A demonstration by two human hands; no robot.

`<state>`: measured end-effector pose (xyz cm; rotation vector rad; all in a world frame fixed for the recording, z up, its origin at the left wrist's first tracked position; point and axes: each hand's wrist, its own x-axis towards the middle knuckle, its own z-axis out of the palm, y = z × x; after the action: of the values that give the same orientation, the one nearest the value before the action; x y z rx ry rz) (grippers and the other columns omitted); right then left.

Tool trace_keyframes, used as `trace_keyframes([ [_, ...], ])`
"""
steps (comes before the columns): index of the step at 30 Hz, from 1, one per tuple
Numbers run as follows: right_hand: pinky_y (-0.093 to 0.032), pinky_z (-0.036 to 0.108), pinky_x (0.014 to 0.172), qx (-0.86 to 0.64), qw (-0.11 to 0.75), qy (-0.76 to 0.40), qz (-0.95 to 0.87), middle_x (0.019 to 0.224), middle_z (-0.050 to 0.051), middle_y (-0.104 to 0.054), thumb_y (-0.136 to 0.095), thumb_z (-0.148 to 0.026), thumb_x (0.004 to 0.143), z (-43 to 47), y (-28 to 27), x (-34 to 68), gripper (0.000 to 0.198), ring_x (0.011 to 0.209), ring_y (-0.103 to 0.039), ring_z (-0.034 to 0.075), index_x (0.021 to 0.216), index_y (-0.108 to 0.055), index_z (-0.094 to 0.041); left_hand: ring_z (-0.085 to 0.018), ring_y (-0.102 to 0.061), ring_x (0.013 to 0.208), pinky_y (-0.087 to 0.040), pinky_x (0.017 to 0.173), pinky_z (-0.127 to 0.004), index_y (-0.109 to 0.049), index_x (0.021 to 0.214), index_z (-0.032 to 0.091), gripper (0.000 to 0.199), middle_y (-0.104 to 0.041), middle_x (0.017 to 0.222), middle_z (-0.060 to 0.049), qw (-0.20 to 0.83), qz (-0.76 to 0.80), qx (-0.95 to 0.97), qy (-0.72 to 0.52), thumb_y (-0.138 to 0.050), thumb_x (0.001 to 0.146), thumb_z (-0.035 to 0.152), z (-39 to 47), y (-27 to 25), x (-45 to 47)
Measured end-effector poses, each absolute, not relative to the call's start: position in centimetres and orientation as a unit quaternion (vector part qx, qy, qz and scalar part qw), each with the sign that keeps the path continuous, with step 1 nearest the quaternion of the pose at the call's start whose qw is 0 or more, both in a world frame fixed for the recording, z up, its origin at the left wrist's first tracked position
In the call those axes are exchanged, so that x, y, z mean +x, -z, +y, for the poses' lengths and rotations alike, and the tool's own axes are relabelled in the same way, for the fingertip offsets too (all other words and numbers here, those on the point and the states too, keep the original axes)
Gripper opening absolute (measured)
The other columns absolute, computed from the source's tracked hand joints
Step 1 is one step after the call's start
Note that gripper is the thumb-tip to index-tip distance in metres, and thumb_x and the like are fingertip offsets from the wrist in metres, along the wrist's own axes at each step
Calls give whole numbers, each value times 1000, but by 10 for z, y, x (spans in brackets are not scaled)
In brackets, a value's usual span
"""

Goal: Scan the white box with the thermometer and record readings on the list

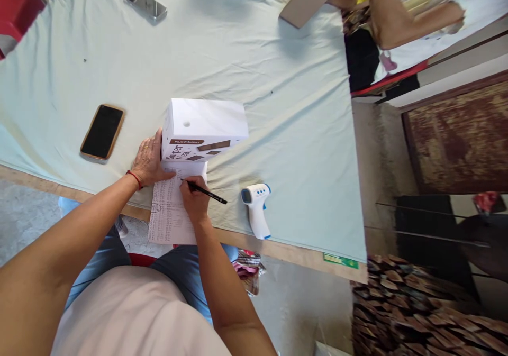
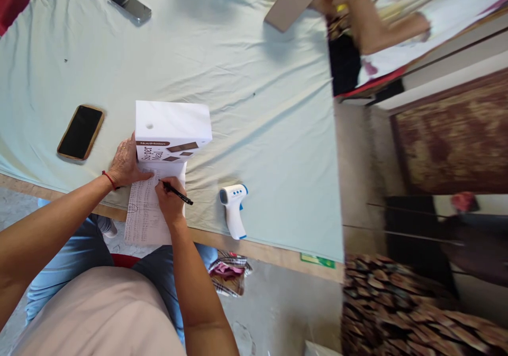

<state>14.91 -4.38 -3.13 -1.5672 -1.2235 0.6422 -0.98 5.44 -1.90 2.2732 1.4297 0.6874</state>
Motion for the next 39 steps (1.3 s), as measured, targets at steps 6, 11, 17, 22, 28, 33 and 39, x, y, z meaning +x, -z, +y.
trace_keyframes([
  [6,-44,28,61,-652,490,-266,-513,64,-3,-57,-53,-30,78,-43,29,149,10,59,-50,13,73,-57,-22,-42,-41,136,-30,114,-59,-6,154,13,131,-42,147,-23,186,508,805,-244,-85,54,41,54,18,-10],
  [11,-44,28,61,-653,489,-266,-514,63,-3,-57,-52,-30,77,-43,26,148,10,59,-49,13,71,-56,-23,-42,-40,136,-29,114,-59,-9,154,12,130,-41,147,-23,193,512,801,-242,-85,54,41,54,16,-9],
  [17,-43,28,60,-653,499,-277,-498,61,-4,-56,-52,-32,75,-43,26,148,11,58,-48,13,70,-56,-23,-43,-41,136,-30,114,-58,-12,153,8,127,-43,144,-25,197,520,796,-237,-85,54,40,53,14,-9],
  [22,-43,28,61,-668,501,-266,-482,60,-4,-55,-52,-33,75,-44,26,147,12,58,-48,13,71,-56,-22,-43,-41,135,-31,113,-60,-13,153,11,127,-44,144,-23,202,517,795,-244,-86,53,41,54,16,-9],
  [28,-42,28,61,-659,497,-272,-495,61,-4,-54,-53,-31,76,-44,27,149,10,57,-47,13,71,-55,-22,-42,-41,135,-32,112,-59,-13,154,15,128,-43,147,-21,208,510,798,-245,-87,53,40,55,16,-10],
  [33,-44,29,64,-661,527,-244,-475,64,-4,-52,-52,-32,78,-43,28,147,11,61,-49,14,73,-52,-23,-39,-44,133,-33,111,-56,-15,154,13,116,-48,142,-20,210,510,796,-248,-80,62,43,56,14,-10],
  [39,-49,34,80,-635,541,-177,-522,90,4,-63,-49,-36,91,-49,-11,161,18,87,-60,19,98,-59,-22,-34,-49,131,-35,110,-53,-24,151,11,84,-51,142,-21,224,490,796,-276,-57,85,52,61,17,-15],
])
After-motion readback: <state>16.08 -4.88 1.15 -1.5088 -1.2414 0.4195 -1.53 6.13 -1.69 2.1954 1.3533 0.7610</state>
